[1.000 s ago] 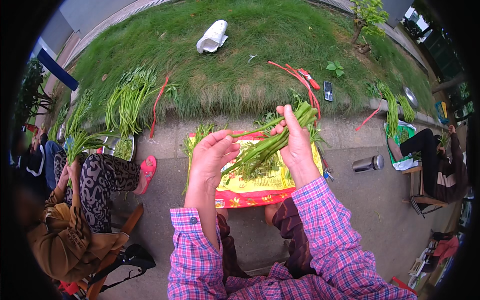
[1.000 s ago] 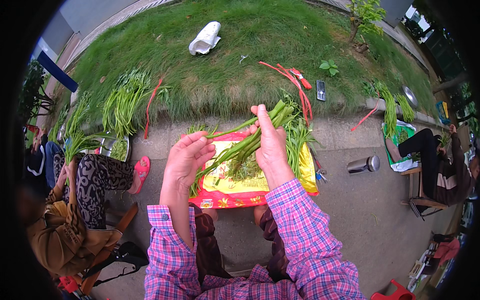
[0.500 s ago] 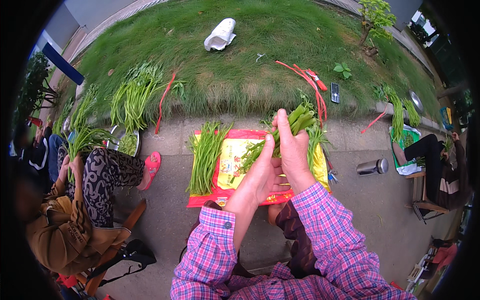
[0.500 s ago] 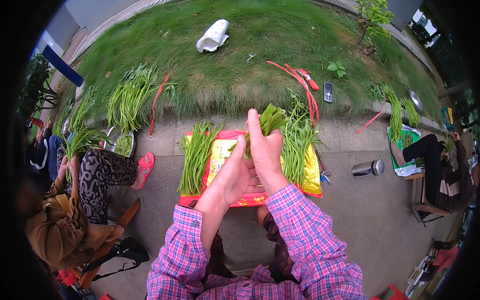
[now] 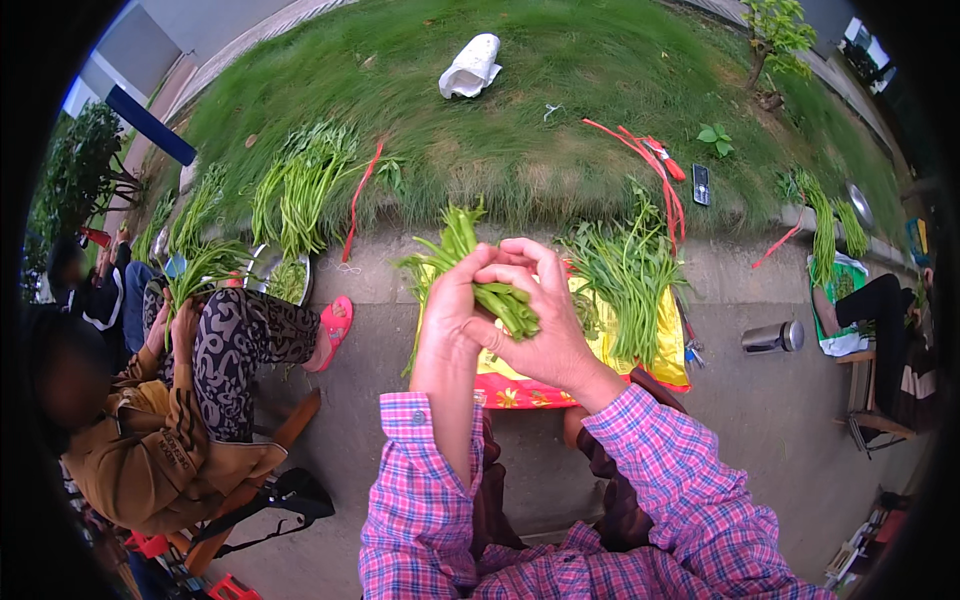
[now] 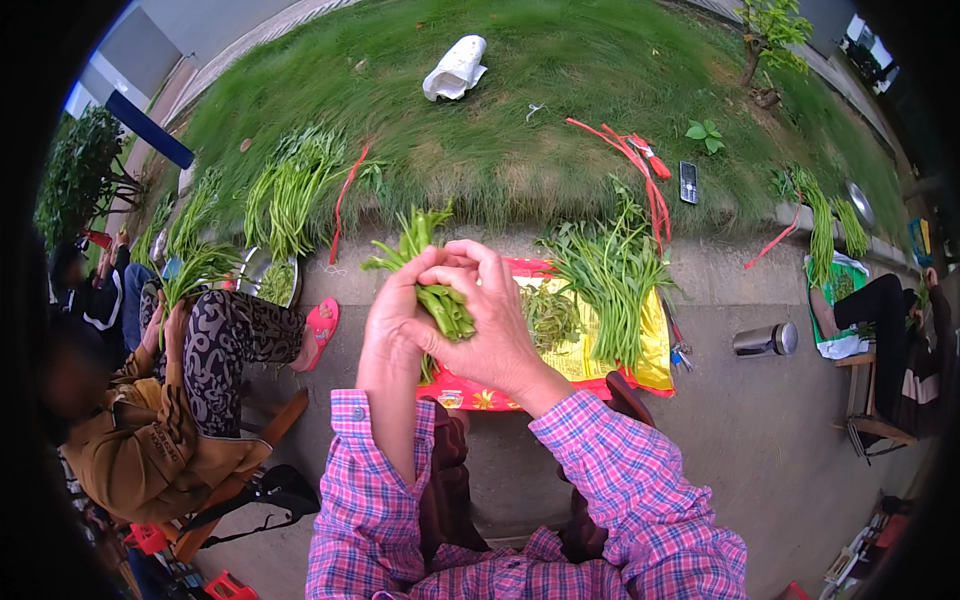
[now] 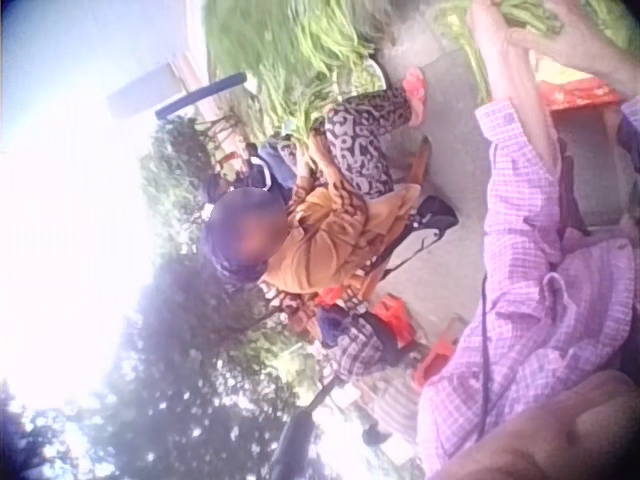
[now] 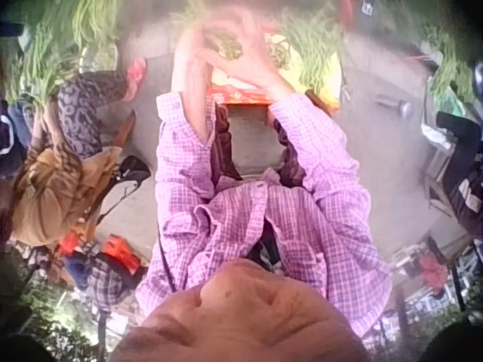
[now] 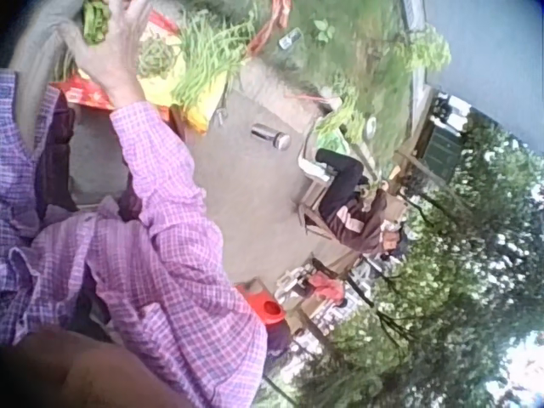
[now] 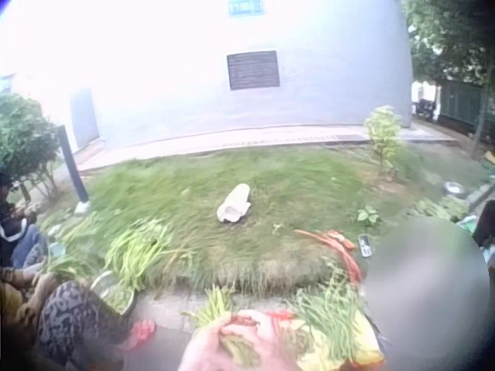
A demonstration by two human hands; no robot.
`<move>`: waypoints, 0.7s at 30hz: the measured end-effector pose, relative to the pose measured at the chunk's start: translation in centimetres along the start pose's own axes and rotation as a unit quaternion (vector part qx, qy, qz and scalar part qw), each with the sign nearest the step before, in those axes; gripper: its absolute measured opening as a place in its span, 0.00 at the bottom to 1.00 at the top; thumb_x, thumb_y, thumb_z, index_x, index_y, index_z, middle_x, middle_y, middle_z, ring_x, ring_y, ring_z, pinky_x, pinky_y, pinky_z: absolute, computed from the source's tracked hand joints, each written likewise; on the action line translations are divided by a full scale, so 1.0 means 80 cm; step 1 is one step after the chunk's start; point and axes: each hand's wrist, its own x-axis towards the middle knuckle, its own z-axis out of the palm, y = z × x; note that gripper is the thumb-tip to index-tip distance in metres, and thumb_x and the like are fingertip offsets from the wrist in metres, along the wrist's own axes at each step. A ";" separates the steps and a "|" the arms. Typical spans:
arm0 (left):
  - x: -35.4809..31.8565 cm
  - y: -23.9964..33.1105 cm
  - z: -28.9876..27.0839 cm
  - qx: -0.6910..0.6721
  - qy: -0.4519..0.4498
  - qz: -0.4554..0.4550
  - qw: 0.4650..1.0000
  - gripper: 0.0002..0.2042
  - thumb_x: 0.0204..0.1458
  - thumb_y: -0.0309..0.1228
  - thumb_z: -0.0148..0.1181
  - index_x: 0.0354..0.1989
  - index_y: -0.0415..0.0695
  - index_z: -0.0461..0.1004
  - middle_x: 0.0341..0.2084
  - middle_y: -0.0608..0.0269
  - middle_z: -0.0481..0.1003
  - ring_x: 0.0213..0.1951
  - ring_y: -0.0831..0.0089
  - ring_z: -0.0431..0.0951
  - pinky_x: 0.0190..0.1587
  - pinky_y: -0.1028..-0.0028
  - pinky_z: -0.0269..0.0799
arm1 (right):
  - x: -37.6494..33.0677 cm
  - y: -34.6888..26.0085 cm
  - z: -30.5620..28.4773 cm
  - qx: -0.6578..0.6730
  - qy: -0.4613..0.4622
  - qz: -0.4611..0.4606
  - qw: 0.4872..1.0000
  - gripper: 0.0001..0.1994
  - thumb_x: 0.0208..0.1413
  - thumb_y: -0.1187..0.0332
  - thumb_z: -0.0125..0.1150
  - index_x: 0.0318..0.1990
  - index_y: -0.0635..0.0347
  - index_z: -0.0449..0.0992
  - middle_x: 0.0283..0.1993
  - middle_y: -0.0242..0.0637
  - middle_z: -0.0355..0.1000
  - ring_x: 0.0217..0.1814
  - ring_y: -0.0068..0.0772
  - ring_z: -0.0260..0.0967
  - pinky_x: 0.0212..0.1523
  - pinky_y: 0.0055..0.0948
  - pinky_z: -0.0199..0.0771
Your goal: The person picks through a bundle of green stalks, snapping or tearing off small pieces and placing them onto a yellow and red mat. They gather sorted pieces into their hands and occasionally use scissors to trim the ends.
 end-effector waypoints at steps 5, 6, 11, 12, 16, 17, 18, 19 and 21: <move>0.022 0.056 -0.035 0.209 0.137 0.110 0.962 0.06 0.59 0.29 0.57 0.39 0.38 0.70 0.28 0.57 0.76 0.26 0.68 0.78 0.29 0.71 0.78 | 0.009 -0.012 -0.043 0.014 -0.082 0.025 0.996 0.34 0.45 0.53 0.72 0.57 0.60 0.67 0.59 0.46 0.59 0.62 0.51 0.61 0.59 0.43 0.66; 0.027 0.063 -0.048 0.294 0.167 0.131 0.932 0.07 0.59 0.29 0.56 0.39 0.38 0.70 0.27 0.59 0.76 0.25 0.71 0.78 0.27 0.74 0.76 | 0.011 -0.012 -0.053 0.019 -0.107 0.033 0.994 0.34 0.46 0.53 0.71 0.57 0.60 0.67 0.59 0.46 0.59 0.61 0.50 0.62 0.59 0.43 0.66; 0.082 0.041 -0.181 0.749 0.283 0.236 0.550 0.12 0.53 0.31 0.62 0.39 0.36 0.69 0.28 0.50 0.78 0.32 0.50 0.80 0.34 0.58 0.75 | 0.001 0.055 -0.096 0.046 -0.189 0.175 0.965 0.24 0.53 0.59 0.67 0.53 0.63 0.71 0.53 0.44 0.66 0.54 0.41 0.69 0.54 0.37 0.70; 0.090 0.022 -0.212 0.761 0.301 0.188 0.544 0.13 0.52 0.32 0.62 0.39 0.36 0.69 0.30 0.47 0.77 0.33 0.47 0.79 0.36 0.56 0.74 | -0.002 0.071 -0.099 0.048 -0.203 0.217 0.954 0.23 0.53 0.59 0.66 0.53 0.63 0.72 0.52 0.43 0.67 0.53 0.39 0.70 0.53 0.35 0.70; 0.096 -0.067 -0.354 0.825 0.327 0.022 0.460 0.17 0.49 0.34 0.63 0.42 0.38 0.67 0.36 0.42 0.76 0.39 0.44 0.78 0.41 0.53 0.73 | -0.054 0.211 -0.091 0.001 -0.172 0.344 0.923 0.19 0.59 0.62 0.61 0.55 0.62 0.72 0.50 0.37 0.69 0.52 0.30 0.69 0.53 0.30 0.70; 0.080 -0.068 -0.364 0.832 0.320 -0.015 0.454 0.19 0.48 0.35 0.64 0.43 0.38 0.66 0.38 0.41 0.75 0.40 0.45 0.77 0.42 0.54 0.74 | -0.091 0.234 -0.074 0.048 -0.166 0.408 0.896 0.19 0.59 0.61 0.62 0.54 0.63 0.73 0.48 0.38 0.72 0.50 0.30 0.70 0.52 0.31 0.71; 0.077 -0.066 -0.364 0.837 0.311 -0.015 0.451 0.19 0.48 0.35 0.64 0.43 0.38 0.66 0.38 0.41 0.75 0.40 0.45 0.77 0.42 0.54 0.74 | -0.117 0.258 -0.072 0.081 -0.159 0.460 0.870 0.20 0.59 0.60 0.62 0.52 0.64 0.73 0.46 0.40 0.75 0.49 0.31 0.72 0.50 0.31 0.72; 0.078 -0.065 -0.361 0.839 0.305 -0.010 0.451 0.19 0.48 0.35 0.65 0.43 0.38 0.66 0.38 0.42 0.75 0.40 0.45 0.77 0.42 0.54 0.74 | -0.136 0.280 -0.063 0.118 -0.136 0.465 0.867 0.18 0.61 0.61 0.60 0.51 0.65 0.74 0.43 0.38 0.77 0.46 0.28 0.73 0.49 0.29 0.72; 0.078 -0.059 -0.351 0.846 0.299 -0.005 0.441 0.19 0.47 0.36 0.65 0.42 0.39 0.67 0.37 0.43 0.75 0.39 0.46 0.77 0.42 0.55 0.74 | -0.172 0.299 -0.051 0.113 -0.134 0.512 0.841 0.17 0.61 0.61 0.60 0.50 0.66 0.75 0.43 0.37 0.77 0.45 0.27 0.73 0.49 0.27 0.72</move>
